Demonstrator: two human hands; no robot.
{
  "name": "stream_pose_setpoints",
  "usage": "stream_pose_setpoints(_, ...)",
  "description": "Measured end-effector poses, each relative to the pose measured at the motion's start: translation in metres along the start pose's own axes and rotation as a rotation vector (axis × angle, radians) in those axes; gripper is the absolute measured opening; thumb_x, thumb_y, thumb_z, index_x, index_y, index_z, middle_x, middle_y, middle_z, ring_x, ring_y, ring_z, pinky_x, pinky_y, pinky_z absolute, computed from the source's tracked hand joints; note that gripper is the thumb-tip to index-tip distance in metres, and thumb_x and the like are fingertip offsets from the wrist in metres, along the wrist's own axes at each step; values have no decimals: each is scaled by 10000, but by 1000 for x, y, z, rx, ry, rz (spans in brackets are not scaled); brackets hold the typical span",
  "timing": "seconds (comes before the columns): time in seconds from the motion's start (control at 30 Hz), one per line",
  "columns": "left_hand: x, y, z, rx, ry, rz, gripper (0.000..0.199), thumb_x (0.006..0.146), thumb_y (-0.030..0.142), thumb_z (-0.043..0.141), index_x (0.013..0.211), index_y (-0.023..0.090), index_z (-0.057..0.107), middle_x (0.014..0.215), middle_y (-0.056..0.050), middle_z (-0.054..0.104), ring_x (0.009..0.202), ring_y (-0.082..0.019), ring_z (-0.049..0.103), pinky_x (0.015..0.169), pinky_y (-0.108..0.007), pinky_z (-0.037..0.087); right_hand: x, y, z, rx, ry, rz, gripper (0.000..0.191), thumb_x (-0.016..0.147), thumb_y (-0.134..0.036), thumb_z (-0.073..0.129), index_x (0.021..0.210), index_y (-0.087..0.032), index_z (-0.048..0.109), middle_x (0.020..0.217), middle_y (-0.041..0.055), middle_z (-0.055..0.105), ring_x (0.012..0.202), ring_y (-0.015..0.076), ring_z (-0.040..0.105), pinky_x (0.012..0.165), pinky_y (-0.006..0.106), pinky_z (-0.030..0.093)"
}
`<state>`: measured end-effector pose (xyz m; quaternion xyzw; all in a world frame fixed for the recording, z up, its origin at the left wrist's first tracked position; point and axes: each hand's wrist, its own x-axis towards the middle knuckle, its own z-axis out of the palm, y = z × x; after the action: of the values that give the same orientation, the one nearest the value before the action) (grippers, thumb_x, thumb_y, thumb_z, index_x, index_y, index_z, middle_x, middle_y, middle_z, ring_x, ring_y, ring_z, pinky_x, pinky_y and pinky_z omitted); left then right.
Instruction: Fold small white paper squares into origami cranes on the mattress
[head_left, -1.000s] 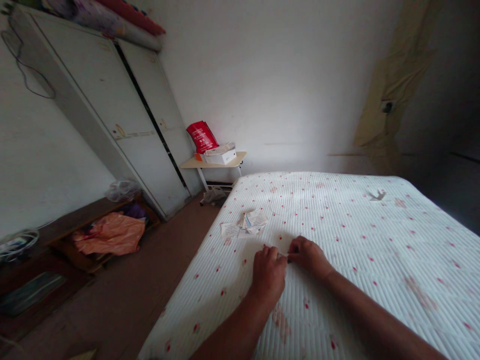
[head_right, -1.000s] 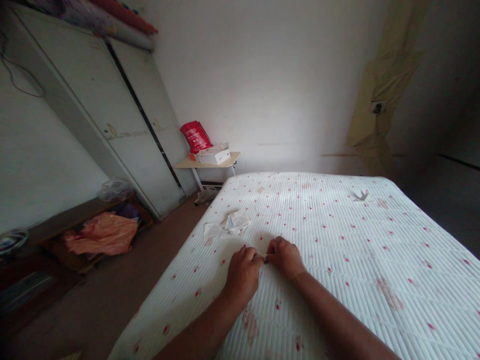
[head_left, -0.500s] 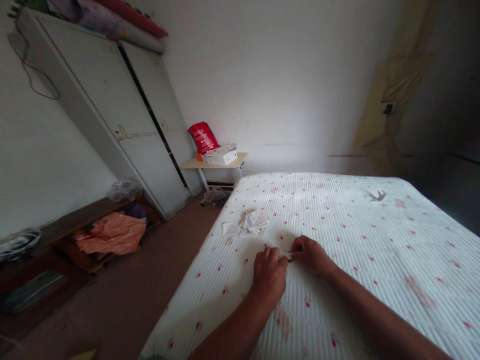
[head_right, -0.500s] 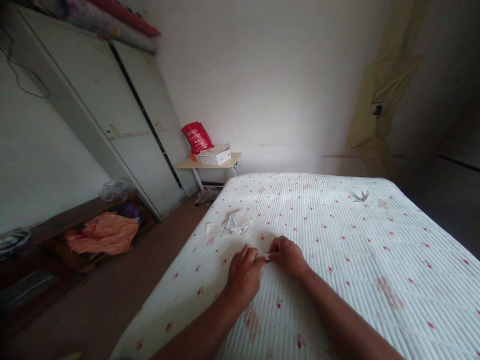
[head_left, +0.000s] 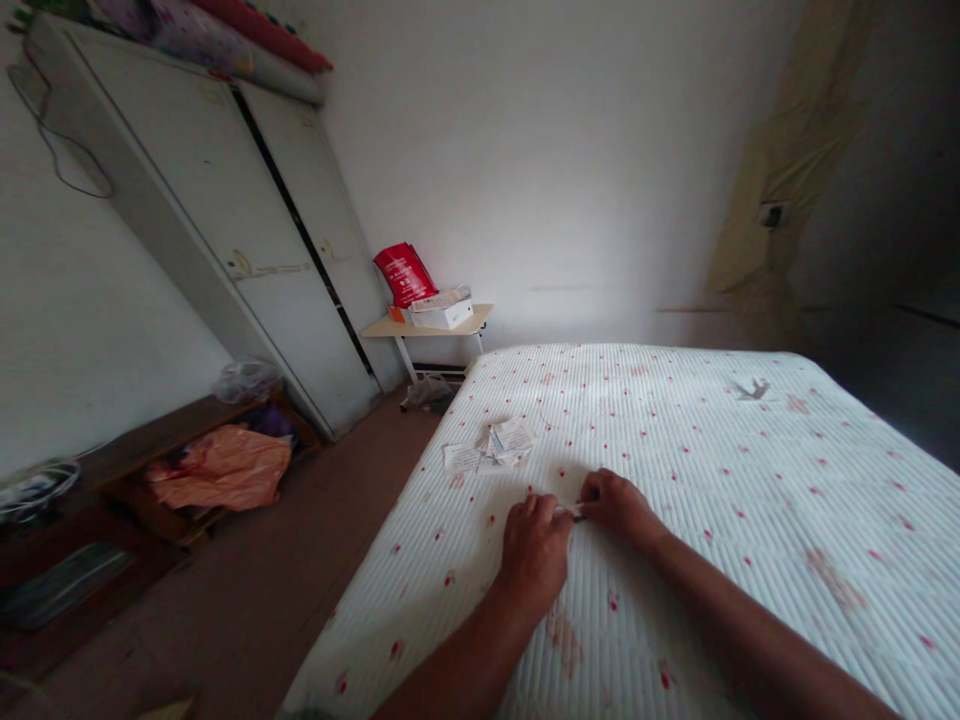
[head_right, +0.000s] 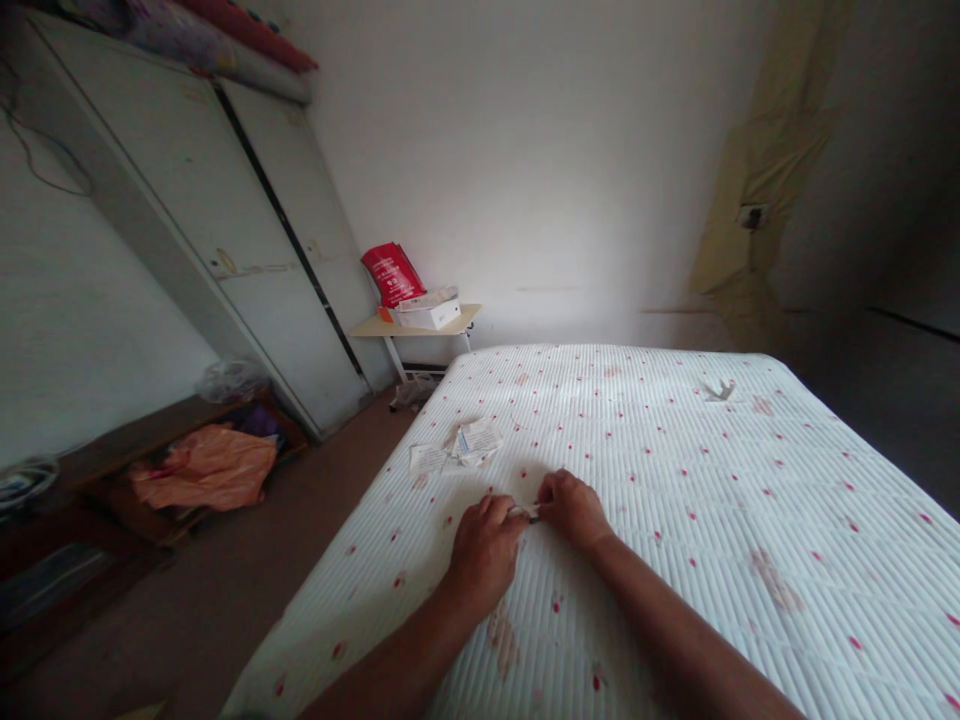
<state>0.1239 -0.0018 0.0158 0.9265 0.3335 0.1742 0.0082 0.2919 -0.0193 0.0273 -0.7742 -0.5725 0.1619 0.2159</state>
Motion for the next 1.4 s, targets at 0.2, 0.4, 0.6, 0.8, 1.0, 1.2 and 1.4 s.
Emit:
stream_pose_setpoints(0.2, -10, -8, 0, -26, 55, 26, 234, 829, 125, 469, 962, 218, 637, 1030, -54, 568, 959, -201, 495, 847, -367, 434, 0, 1, 1, 9, -10, -8, 30, 664, -164, 607, 690, -163, 622, 777, 29, 604, 680, 129, 546, 608, 213, 363)
stream_pose_setpoints(0.4, -13, -5, -8, -18, 112, 41, 234, 832, 141, 469, 967, 225, 640, 1059, -66, 553, 983, -215, 483, 865, -385, 425, -1, 0, 0, 13, -13, -20, 24, 673, -164, 601, 687, -159, 620, 770, 30, 598, 676, 127, 547, 603, 211, 363)
stream_pose_setpoints(0.6, -10, 1, -15, 3, 56, 24, 316, 842, 216, 501, 1136, 304, 577, 1150, -55, 516, 1106, -235, 415, 941, -425, 369, 1, 1, 1, 23, -21, -21, 19, 674, -147, 601, 673, -162, 611, 747, 20, 594, 655, 118, 541, 593, 205, 360)
stream_pose_setpoints(0.8, -8, 3, -12, 2, 7, -9, 308, 853, 197, 482, 1128, 299, 578, 1144, -46, 515, 1104, -223, 406, 934, -406, 363, 1, 3, 3, -8, -7, -16, 30, 670, -191, 619, 686, -166, 613, 755, 20, 593, 653, 120, 531, 588, 211, 352)
stream_pose_setpoints(1.0, -6, 4, -12, -40, -12, -36, 320, 844, 169, 479, 1119, 293, 588, 1106, -45, 524, 1091, -223, 409, 932, -402, 348, -2, -2, 4, -37, 25, -18, 54, 661, -204, 628, 695, -164, 615, 772, 25, 591, 660, 125, 531, 593, 219, 354)
stream_pose_setpoints(1.2, -6, 4, -16, -42, -45, -40, 303, 835, 169, 480, 1089, 282, 601, 1108, -49, 520, 1080, -223, 413, 925, -396, 345, 1, 4, -1, 46, -7, -25, 78, 657, -106, 556, 670, -162, 610, 749, 26, 603, 676, 125, 546, 609, 206, 371)
stream_pose_setpoints(1.4, -6, 4, -17, -23, -40, -32, 309, 831, 173, 481, 1095, 284, 597, 1110, -48, 516, 1076, -221, 413, 919, -396, 352, 4, 8, -1, 74, -31, -34, 121, 657, -79, 534, 666, -167, 617, 743, 19, 618, 686, 124, 563, 598, 194, 374)
